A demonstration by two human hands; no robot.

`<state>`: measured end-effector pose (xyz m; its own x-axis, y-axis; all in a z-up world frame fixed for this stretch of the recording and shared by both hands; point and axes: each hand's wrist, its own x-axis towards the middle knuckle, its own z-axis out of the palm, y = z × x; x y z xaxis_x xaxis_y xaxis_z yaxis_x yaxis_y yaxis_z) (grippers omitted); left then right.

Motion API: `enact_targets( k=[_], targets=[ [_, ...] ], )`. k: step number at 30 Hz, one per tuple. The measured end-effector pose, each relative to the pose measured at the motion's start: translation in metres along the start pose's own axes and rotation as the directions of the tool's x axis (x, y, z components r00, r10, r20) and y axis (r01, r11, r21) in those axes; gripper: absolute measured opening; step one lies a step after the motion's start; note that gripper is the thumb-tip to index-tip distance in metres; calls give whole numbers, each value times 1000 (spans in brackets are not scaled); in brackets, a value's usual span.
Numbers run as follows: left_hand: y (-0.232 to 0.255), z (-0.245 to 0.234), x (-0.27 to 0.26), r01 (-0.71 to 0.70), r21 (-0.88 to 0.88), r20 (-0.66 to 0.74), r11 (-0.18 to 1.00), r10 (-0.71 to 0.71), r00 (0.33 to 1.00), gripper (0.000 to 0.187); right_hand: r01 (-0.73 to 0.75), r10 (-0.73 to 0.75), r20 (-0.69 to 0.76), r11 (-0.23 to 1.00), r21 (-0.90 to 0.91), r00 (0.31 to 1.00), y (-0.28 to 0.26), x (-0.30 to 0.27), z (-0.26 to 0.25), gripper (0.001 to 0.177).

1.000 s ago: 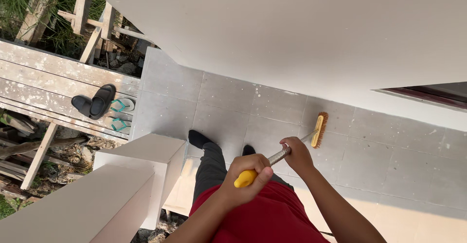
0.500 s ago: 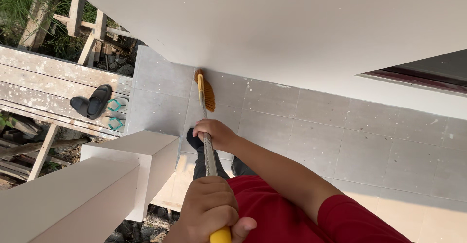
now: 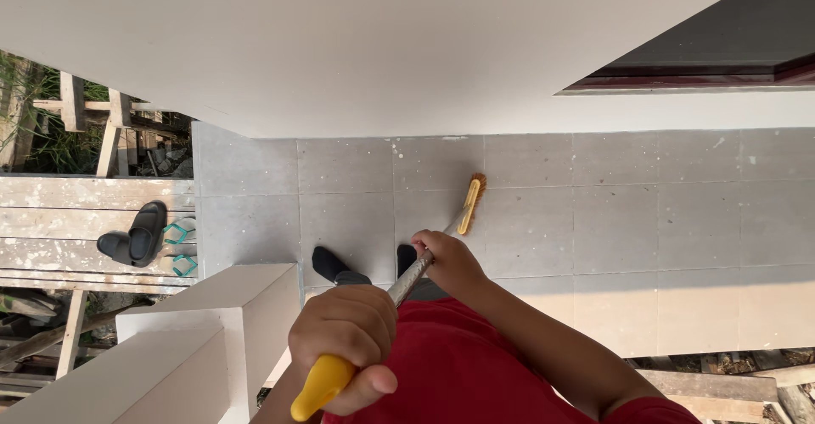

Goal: The person sweeps a tiled balcony floor using a long-handled brush, moving it back and forth to clean the surface and edges.

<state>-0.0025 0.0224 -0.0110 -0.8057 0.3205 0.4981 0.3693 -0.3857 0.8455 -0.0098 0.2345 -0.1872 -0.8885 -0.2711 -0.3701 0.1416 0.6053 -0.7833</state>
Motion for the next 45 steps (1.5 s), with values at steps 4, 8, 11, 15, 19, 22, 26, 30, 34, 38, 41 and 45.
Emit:
enact_targets(
  k=[4, 8, 11, 15, 19, 22, 26, 30, 34, 38, 41, 45],
  targets=[
    [-54, 33, 8, 319, -55, 49, 946, -317, 947, 35, -178, 145, -242, 976, -121, 959, 95, -23, -47, 15],
    [-114, 61, 17, 501, -12, 172, 865, -492, 853, 19, -221, 37, -494, 922, -319, 869, 212, -25, -74, 11],
    [-141, 75, 14, 549, 140, 234, 824, -567, 790, 14, -293, 124, -481, 910, -293, 868, 264, -18, -84, 13],
    [-146, 82, 2, 567, 124, 243, 815, -579, 779, 17, -233, 111, -413, 938, -258, 904, 265, 2, -67, 12],
    [-111, 55, 6, 474, 82, 46, 877, -478, 877, 30, -99, 42, -237, 968, -231, 971, 195, 41, -36, 11],
    [-61, 29, 11, 409, 126, -88, 904, -401, 912, 35, 51, -66, -68, 976, -211, 995, 112, 66, -20, 9],
    [2, 11, 18, 163, 338, -72, 927, -148, 986, 44, 247, -239, 143, 968, -36, 960, 10, 90, 22, 7],
    [44, -2, 17, 70, 385, -35, 920, -62, 997, 45, 353, -391, 148, 907, 228, 908, -68, 91, 81, 13],
    [86, -38, 2, 5, 393, -104, 919, 39, 994, 37, 284, -353, 284, 924, 257, 892, -132, 88, 125, 13],
    [140, -80, -30, -31, 288, -193, 957, 90, 977, 23, 434, -440, 401, 894, 111, 803, -166, 73, 153, 12],
    [162, -106, -48, -66, 278, -419, 958, 183, 889, 32, 552, -500, 482, 833, 40, 720, -170, 72, 167, 11],
    [170, -129, -79, 193, 361, -440, 912, -16, 898, 38, 559, -439, 567, 827, -48, 697, -161, 89, 201, 12]
  ],
)
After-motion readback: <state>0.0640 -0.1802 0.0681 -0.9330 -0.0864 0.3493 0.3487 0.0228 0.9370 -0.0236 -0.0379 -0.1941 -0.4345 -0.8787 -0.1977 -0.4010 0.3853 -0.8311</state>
